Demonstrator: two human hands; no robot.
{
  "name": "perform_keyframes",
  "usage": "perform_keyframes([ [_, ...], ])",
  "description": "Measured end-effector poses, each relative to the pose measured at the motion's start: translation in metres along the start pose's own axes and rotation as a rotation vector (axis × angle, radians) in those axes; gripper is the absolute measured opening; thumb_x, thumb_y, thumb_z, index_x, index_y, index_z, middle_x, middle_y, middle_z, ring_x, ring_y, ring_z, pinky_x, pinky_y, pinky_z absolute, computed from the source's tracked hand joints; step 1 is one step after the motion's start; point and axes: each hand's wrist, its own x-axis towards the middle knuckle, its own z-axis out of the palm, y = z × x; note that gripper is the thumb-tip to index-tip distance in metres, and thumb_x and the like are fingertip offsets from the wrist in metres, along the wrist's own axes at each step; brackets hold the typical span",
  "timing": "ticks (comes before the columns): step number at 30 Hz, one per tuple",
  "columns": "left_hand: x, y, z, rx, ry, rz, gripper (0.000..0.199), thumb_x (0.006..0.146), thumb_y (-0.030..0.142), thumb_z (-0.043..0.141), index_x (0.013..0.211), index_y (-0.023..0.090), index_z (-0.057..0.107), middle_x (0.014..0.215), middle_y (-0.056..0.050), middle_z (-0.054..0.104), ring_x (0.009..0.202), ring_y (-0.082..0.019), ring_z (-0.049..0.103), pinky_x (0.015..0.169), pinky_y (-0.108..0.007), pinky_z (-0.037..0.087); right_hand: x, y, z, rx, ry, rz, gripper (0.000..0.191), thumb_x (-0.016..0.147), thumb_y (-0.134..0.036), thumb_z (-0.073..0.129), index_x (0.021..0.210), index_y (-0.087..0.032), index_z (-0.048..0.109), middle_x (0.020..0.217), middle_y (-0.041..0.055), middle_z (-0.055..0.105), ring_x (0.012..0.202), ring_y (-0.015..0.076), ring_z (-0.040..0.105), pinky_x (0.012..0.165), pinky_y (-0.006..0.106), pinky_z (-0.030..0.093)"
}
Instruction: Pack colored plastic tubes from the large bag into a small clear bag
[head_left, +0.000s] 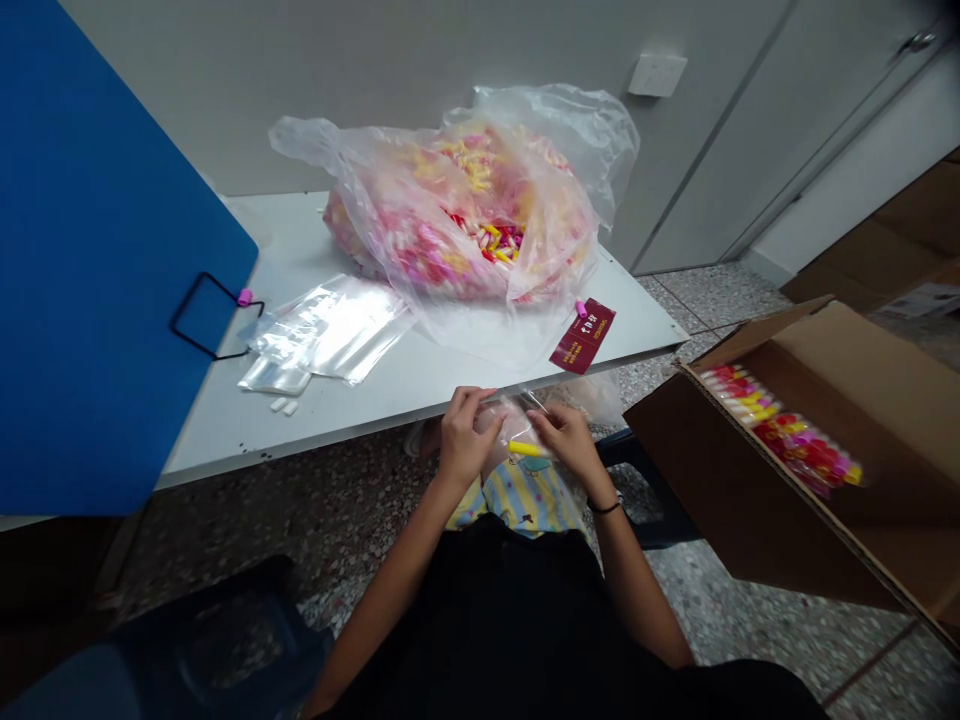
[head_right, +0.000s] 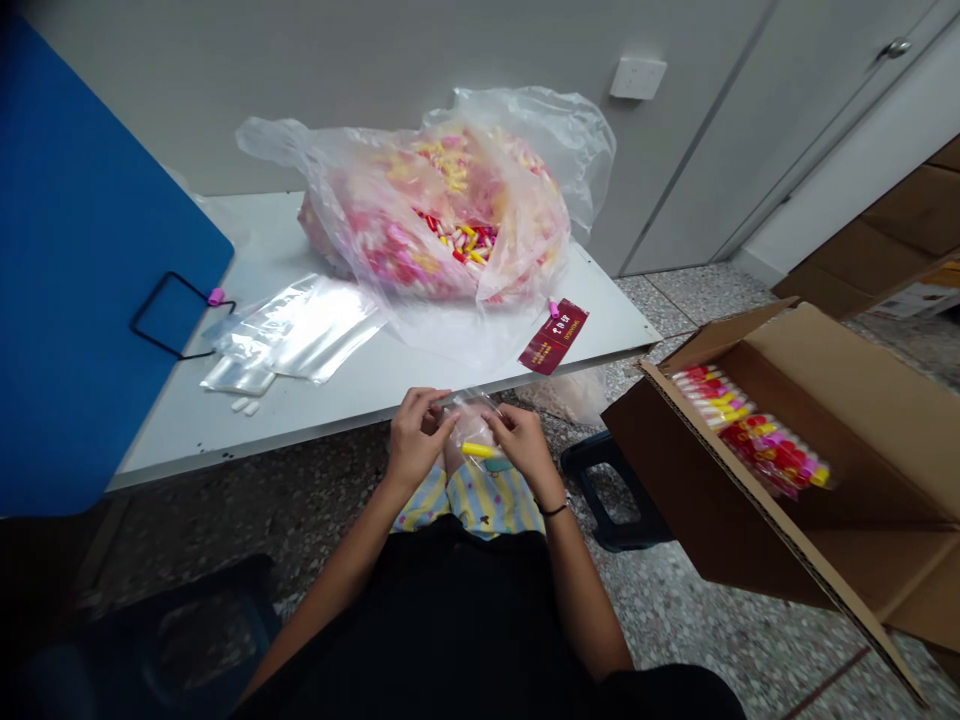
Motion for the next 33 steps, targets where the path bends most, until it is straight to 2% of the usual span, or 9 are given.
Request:
perform_keyframes([
  [3,-0.002,-0.013,-0.002,0.03,-0.054,-0.056,0.011,0.077,0.02,0.059,0.087,0.018,0.063,0.082,-0.002,0.056,0.067,-0.012,0.052,0.064,-0.024,0.044,0.007,0.004,0.005,-0.068,-0.067,-0.043,0.039,0.085,-0.039,0.054,0.053,-0.018,0.047,0.045,-0.0037,0.046,0.046,0.0106,0.042,0.048,0.022,0.029],
  [9,-0.015,-0.036,-0.005,-0.035,-0.116,-0.27,0.017,0.069,0.02,0.062,0.087,0.019,0.062,0.065,0.002,0.058,0.059,-0.013,0.051,0.06,-0.024,0.04,0.015,0.026,0.021,-0.226,-0.199,-0.103,0.027,0.08,-0.039,0.061,0.063,-0.017,0.06,0.048,-0.0032,0.051,0.046,0.0104,0.045,0.049,0.021,0.028],
  [13,-0.025,-0.043,-0.009,-0.079,-0.121,-0.348,0.01,0.069,0.022,0.061,0.077,0.018,0.064,0.06,0.001,0.059,0.058,-0.013,0.051,0.057,-0.023,0.037,0.014,0.04,0.033,-0.343,-0.227,-0.127,0.028,0.081,-0.042,0.061,0.066,-0.019,0.061,0.053,-0.0004,0.057,0.05,0.0126,0.05,0.051,0.021,0.028],
  [17,-0.032,-0.049,-0.016,-0.023,-0.229,-0.329,0.009,0.074,0.023,0.055,0.071,0.018,0.062,0.066,0.0,0.062,0.063,-0.015,0.055,0.061,-0.024,0.039,0.012,0.047,0.043,-0.42,-0.212,-0.117,0.03,0.077,-0.049,0.063,0.071,-0.019,0.062,0.059,0.0028,0.061,0.056,0.0162,0.056,0.053,0.023,0.029],
  [21,-0.037,-0.051,-0.022,0.057,-0.275,-0.221,0.009,0.077,0.018,0.05,0.077,0.019,0.059,0.094,-0.005,0.067,0.089,-0.019,0.061,0.078,-0.03,0.045,0.011,0.045,0.041,-0.343,-0.185,-0.141,0.033,0.076,-0.05,0.064,0.087,-0.019,0.063,0.067,0.003,0.063,0.061,0.0169,0.057,0.057,0.024,0.036],
  [24,-0.041,-0.051,-0.024,0.09,-0.216,-0.134,0.009,0.077,0.015,0.051,0.073,0.019,0.058,0.106,-0.008,0.065,0.105,-0.021,0.057,0.092,-0.036,0.042,0.005,0.043,0.029,-0.205,0.015,-0.147,0.031,0.085,-0.043,0.055,0.101,-0.017,0.061,0.084,0.0069,0.064,0.077,0.0187,0.058,0.073,0.028,0.043],
  [26,-0.044,-0.051,-0.025,0.036,-0.187,-0.185,0.008,0.077,0.017,0.052,0.07,0.018,0.057,0.105,-0.009,0.065,0.103,-0.022,0.058,0.089,-0.036,0.046,-0.005,0.045,0.017,-0.162,0.212,-0.06,0.03,0.087,-0.039,0.05,0.104,-0.016,0.059,0.092,0.0095,0.062,0.086,0.0209,0.056,0.081,0.033,0.043],
  [28,-0.046,-0.052,-0.025,-0.101,-0.183,-0.33,0.007,0.076,0.022,0.055,0.07,0.018,0.054,0.1,-0.009,0.066,0.097,-0.021,0.062,0.082,-0.034,0.05,-0.02,0.051,0.006,-0.136,0.327,0.115,0.033,0.084,-0.041,0.052,0.104,-0.015,0.057,0.091,0.0095,0.061,0.085,0.0224,0.056,0.079,0.036,0.044],
  [33,-0.047,-0.052,-0.025,-0.509,-0.396,-0.665,0.021,0.077,0.035,0.058,0.076,0.019,0.044,0.087,-0.007,0.069,0.088,-0.021,0.066,0.081,-0.036,0.051,-0.068,0.07,-0.001,0.081,0.364,0.562,0.058,0.071,-0.055,0.062,0.111,-0.016,0.045,0.072,0.0008,0.057,0.06,0.0186,0.055,0.06,0.031,0.046],
])
